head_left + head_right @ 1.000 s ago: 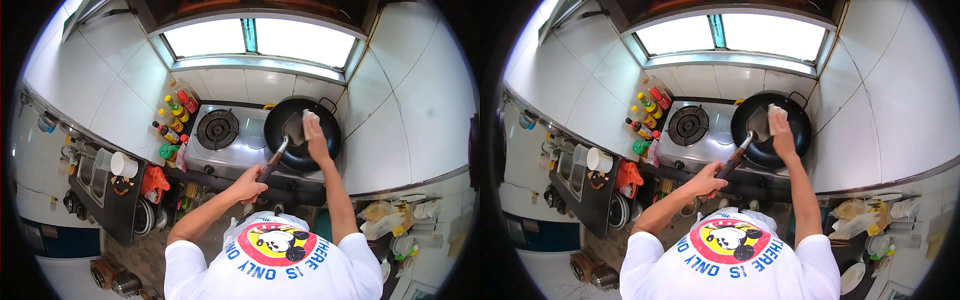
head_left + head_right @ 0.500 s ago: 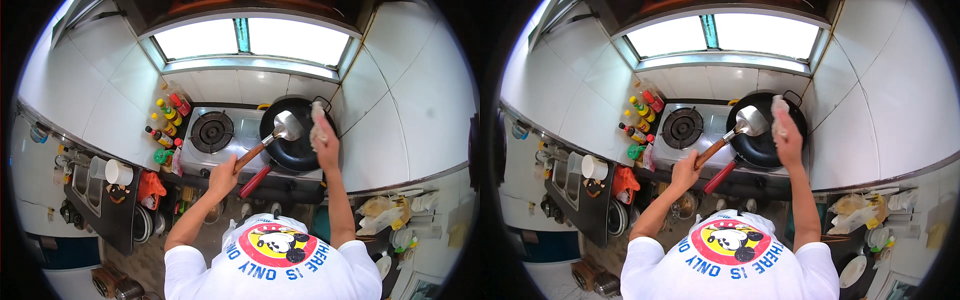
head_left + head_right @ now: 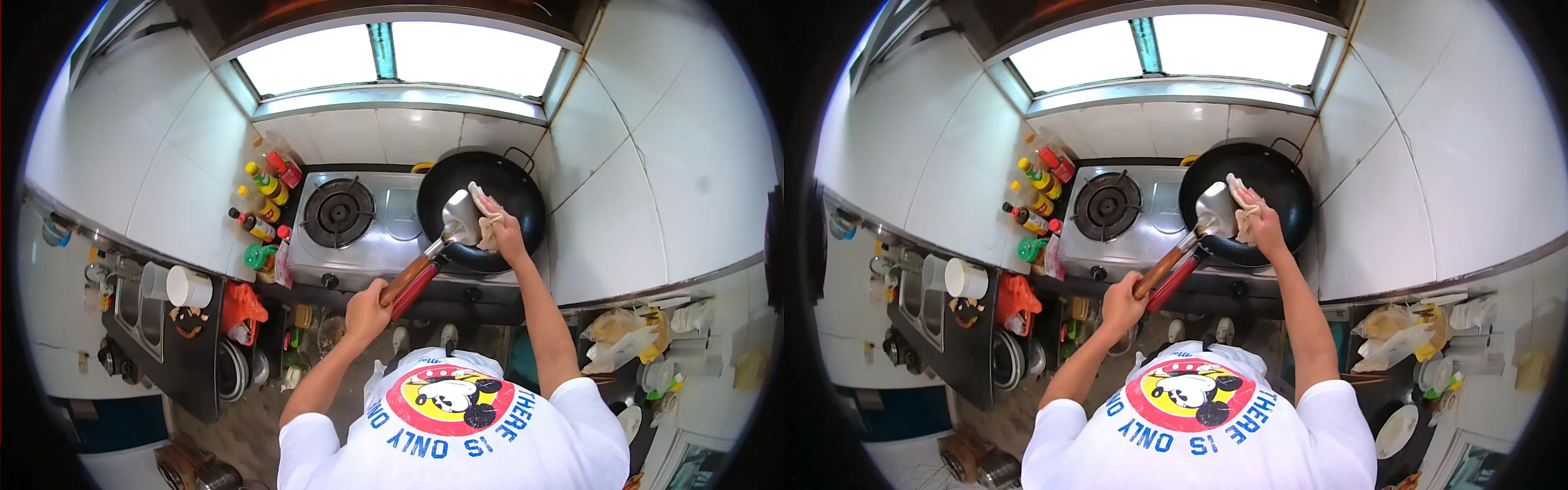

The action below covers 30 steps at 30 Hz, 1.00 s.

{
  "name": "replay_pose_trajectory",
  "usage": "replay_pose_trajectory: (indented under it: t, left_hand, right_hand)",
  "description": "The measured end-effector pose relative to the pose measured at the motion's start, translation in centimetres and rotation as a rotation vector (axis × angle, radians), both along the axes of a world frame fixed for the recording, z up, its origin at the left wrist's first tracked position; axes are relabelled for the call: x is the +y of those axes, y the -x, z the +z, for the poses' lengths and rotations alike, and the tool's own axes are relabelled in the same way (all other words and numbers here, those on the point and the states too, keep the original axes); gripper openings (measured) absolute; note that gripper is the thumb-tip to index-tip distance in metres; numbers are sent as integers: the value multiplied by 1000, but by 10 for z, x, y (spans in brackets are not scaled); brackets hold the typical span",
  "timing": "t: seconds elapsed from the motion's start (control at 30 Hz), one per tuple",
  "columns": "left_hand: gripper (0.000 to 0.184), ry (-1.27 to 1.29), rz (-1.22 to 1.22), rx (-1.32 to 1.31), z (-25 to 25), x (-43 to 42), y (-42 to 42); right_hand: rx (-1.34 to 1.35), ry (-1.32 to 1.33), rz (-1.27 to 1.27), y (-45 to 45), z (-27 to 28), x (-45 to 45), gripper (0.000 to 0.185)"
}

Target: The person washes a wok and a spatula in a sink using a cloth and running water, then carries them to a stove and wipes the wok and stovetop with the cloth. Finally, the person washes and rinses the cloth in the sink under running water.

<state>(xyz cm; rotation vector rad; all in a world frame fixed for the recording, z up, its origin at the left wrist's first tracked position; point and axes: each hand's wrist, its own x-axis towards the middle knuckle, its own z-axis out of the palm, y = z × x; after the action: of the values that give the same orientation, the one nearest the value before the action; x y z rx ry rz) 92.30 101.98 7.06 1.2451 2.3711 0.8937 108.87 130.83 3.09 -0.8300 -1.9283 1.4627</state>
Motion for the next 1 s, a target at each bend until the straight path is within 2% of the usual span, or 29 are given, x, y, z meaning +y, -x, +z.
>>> replay_pose_trajectory:
  t: [0.03, 0.07, 0.17, 0.2, 0.3, 0.33, 0.43, 0.47, 0.5, 0.57, 0.63, 0.7, 0.77, 0.87, 0.9, 1.0]
  left_hand:
    - [21, -19, 19, -2, -2, -6, -1]
    - [21, -37, 38, -5, -5, -11, -1]
    - [20, -159, 110, -109, -16, -21, -2]
    - [19, -182, 152, -216, -22, -25, -3]
    - [20, -176, 269, -306, -30, -40, -6]
    - [20, -198, 255, -293, -31, -41, -8]
    - [20, -247, 218, -255, -36, -53, -14]
    - [23, -262, 174, -234, -45, -57, -14]
    - [26, -282, 134, -210, -59, -61, -13]
    - [34, -236, 205, -516, -69, -67, -17]
    - [36, -210, 285, -845, -56, -62, -29]
    - [34, -200, 282, -813, -46, -50, -33]
    - [27, -176, 311, -857, -34, -37, -35]
    - [30, -195, 351, -817, -46, -25, -34]
    - [32, -185, 363, -796, -49, -25, -35]
    - [30, -234, 423, -862, -40, -19, -36]
  right_hand:
    - [-4, 272, -10, -6, -2, 6, 49]
    - [90, 340, -29, -13, -3, 11, 49]
    - [408, 962, -275, -23, -18, 23, 54]
    - [444, 947, -284, -24, -22, 29, 57]
    - [448, 515, -119, -17, -3, 40, 57]
    - [160, 384, 8, -19, 10, 46, 60]
    - [-766, -527, 100, 0, -10, 61, 65]
    - [-994, -450, 145, 1, -15, 63, 68]
    - [-1010, -501, 113, 5, -23, 69, 70]
    - [-1047, -603, 56, 6, -46, 86, 73]
    - [-1083, -585, 122, 11, -56, 90, 69]
    - [-1103, -527, 200, 16, -65, 90, 68]
    - [-1094, -661, 198, 9, -113, 89, 68]
    - [-1090, -703, 263, 7, -135, 83, 71]
    - [-1091, -688, 296, 7, -133, 78, 72]
    - [-1278, -792, 766, 21, -70, 36, 73]
